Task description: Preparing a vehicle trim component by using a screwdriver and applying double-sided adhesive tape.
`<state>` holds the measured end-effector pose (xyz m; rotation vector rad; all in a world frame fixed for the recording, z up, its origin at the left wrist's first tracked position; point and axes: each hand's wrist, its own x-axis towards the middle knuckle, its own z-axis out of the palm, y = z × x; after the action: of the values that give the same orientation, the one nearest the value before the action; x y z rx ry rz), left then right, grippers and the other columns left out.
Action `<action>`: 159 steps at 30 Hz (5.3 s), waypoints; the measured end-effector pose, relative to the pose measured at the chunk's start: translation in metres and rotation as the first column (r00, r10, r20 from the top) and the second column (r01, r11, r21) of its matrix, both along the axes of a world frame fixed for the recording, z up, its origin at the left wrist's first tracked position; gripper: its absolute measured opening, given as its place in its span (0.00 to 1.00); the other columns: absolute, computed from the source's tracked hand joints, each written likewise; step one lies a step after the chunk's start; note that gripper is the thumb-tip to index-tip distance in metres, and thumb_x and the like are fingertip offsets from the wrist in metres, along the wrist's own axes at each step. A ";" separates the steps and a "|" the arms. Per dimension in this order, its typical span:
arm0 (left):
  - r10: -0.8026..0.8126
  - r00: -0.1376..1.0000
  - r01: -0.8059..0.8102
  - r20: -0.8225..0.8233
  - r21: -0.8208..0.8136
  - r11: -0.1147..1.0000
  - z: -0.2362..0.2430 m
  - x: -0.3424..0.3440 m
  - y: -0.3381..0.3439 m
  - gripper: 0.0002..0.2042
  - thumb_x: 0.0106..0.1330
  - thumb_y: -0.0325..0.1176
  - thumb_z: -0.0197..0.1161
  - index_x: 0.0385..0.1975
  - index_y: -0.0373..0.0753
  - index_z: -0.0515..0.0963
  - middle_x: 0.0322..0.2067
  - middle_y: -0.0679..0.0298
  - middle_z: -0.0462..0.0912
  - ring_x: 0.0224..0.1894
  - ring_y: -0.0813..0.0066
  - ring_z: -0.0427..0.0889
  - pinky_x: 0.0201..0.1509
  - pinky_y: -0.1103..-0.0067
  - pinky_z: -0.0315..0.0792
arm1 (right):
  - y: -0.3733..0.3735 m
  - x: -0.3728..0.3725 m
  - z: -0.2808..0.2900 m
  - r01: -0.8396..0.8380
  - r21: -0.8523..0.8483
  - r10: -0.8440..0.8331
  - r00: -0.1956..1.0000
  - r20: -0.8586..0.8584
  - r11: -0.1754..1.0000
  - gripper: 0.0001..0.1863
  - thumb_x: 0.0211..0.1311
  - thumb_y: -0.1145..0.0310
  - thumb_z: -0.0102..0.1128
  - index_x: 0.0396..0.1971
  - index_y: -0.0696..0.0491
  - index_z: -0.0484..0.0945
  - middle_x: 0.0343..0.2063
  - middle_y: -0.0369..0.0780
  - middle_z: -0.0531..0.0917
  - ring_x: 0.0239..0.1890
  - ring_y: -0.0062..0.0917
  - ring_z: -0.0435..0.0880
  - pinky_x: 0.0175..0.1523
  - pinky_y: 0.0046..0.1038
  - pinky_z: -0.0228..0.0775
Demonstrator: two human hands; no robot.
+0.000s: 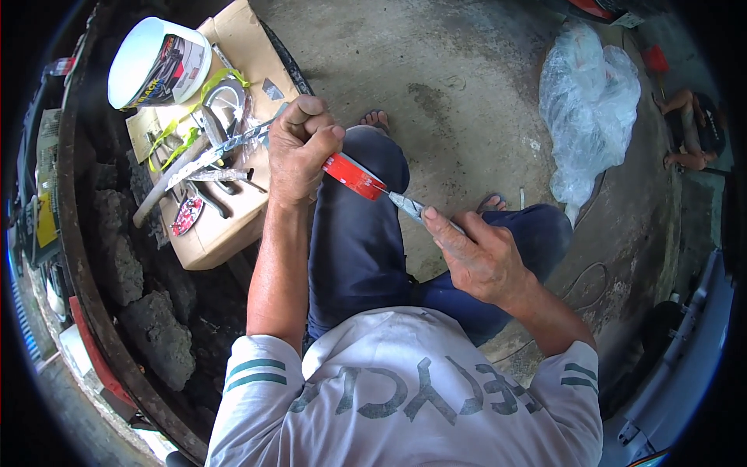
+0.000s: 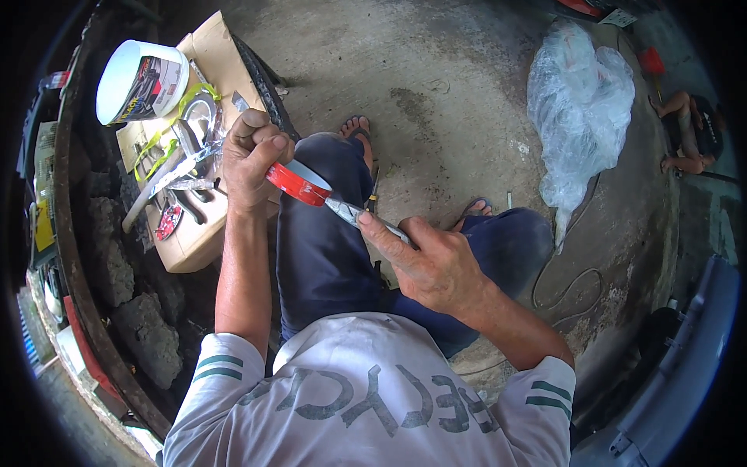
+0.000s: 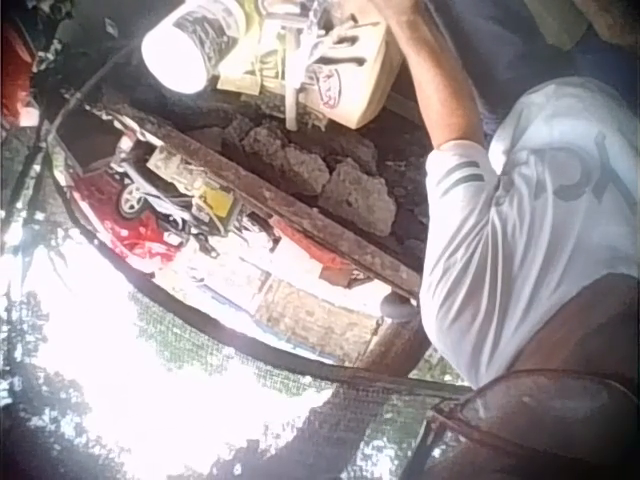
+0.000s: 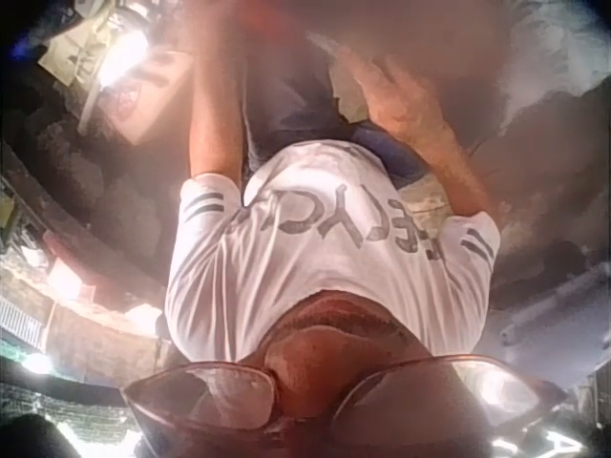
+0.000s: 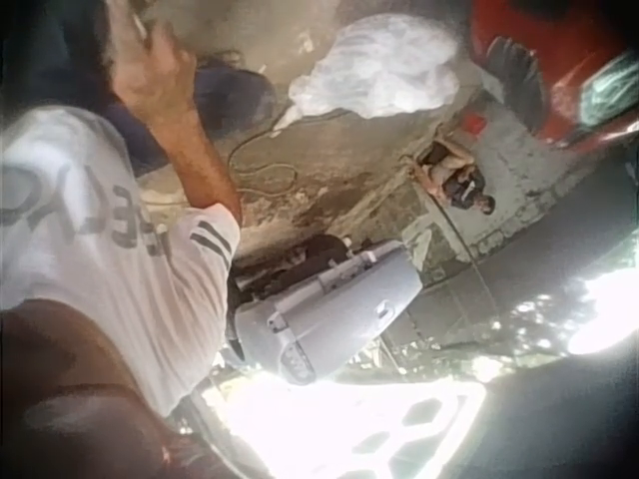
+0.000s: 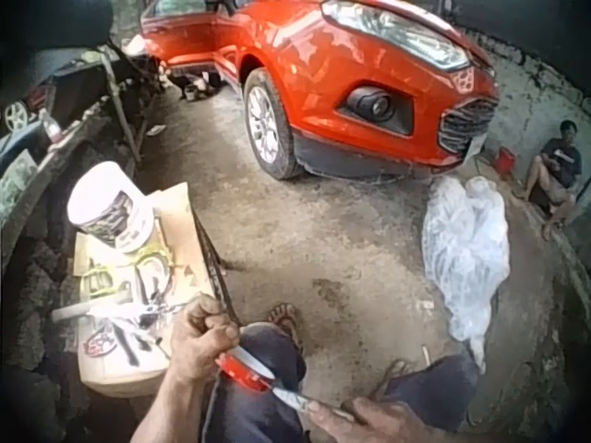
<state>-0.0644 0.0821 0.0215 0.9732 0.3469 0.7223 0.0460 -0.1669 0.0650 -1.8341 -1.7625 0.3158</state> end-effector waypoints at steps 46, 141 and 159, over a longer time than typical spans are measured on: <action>0.087 0.938 0.084 -0.337 0.460 0.884 0.034 -0.005 -0.012 0.20 0.64 0.28 0.59 0.50 0.26 0.62 0.21 0.60 0.79 0.26 0.82 0.76 0.27 0.86 0.67 | 0.027 -0.012 0.049 0.073 -0.055 -0.079 0.990 -0.117 0.996 0.33 0.55 0.76 0.59 0.63 0.47 0.65 0.22 0.39 0.72 0.20 0.29 0.74 0.25 0.30 0.73; 0.137 0.991 -0.137 -0.003 0.042 0.990 -0.007 0.003 -0.010 0.11 0.66 0.28 0.49 0.46 0.35 0.68 0.19 0.64 0.70 0.23 0.80 0.67 0.31 0.82 0.64 | 0.044 -0.006 -0.001 0.456 -0.105 -0.364 0.528 -0.767 0.884 0.19 0.57 0.73 0.62 0.48 0.61 0.72 0.34 0.41 0.80 0.29 0.24 0.79 0.35 0.25 0.73; 0.129 0.987 -0.098 -0.096 0.276 0.956 0.005 0.007 -0.018 0.17 0.63 0.25 0.49 0.50 0.27 0.62 0.22 0.61 0.75 0.26 0.77 0.77 0.36 0.80 0.73 | 0.040 0.008 0.081 0.024 -0.161 -0.043 0.992 -0.116 0.987 0.31 0.56 0.76 0.58 0.62 0.47 0.66 0.24 0.43 0.74 0.24 0.35 0.77 0.31 0.34 0.71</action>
<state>-0.0574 0.0641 0.0261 1.2645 0.4132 0.8362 0.0544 -0.1272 0.1464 -1.9104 -1.6647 0.5557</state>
